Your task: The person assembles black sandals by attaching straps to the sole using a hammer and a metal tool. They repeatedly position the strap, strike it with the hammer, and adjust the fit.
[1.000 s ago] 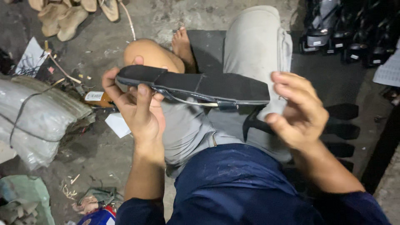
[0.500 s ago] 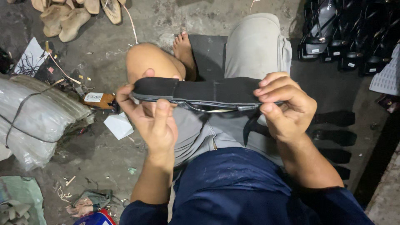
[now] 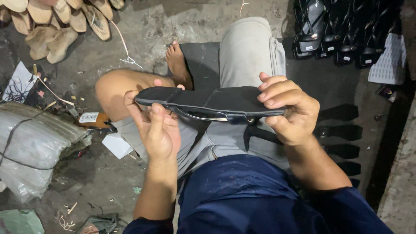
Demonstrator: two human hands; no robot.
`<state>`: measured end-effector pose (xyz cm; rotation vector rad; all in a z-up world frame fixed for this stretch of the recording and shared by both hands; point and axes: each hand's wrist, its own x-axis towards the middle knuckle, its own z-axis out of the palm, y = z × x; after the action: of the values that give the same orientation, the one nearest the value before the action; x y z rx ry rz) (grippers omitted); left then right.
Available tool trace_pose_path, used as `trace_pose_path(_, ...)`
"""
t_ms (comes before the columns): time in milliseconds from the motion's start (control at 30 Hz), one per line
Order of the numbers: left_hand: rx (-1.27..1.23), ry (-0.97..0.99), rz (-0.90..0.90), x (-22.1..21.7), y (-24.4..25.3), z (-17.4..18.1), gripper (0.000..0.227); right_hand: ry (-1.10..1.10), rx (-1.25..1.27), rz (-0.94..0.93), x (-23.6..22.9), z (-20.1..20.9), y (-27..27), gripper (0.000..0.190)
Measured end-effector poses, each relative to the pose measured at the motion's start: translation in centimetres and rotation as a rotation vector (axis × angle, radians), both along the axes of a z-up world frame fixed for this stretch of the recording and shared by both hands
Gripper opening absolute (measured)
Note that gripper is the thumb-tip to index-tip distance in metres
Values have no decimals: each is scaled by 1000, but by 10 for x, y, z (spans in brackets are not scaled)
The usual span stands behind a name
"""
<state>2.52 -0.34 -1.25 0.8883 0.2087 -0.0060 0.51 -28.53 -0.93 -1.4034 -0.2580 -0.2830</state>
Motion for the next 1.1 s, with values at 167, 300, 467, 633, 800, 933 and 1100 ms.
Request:
trace_pose_path(167,10,-54,8,-5,1,-1,62,-27,59,37,0,2,2,40)
trace_pose_path(300,88,-171,30,-10,0,2,59,2,94,-7,-2,-2,6,26)
trace_pose_path(467,119,-228,64,-20,-8,8,60,8,306,-68,1,-12,9,24)
trace_pose_path(633,94,-267,76,-19,-13,15,61,-31,424,9,9,-12,10,27)
trace_pose_path(800,140,-287,69,-20,-14,24,62,-30,478,61,11,-12,10,25)
trace_pose_path(933,155,-309,54,-20,-14,26,63,-28,508,60,13,-16,7,22)
trace_pose_path(1100,154,-303,38,-18,-17,32,65,-21,522,81,14,-18,5,21)
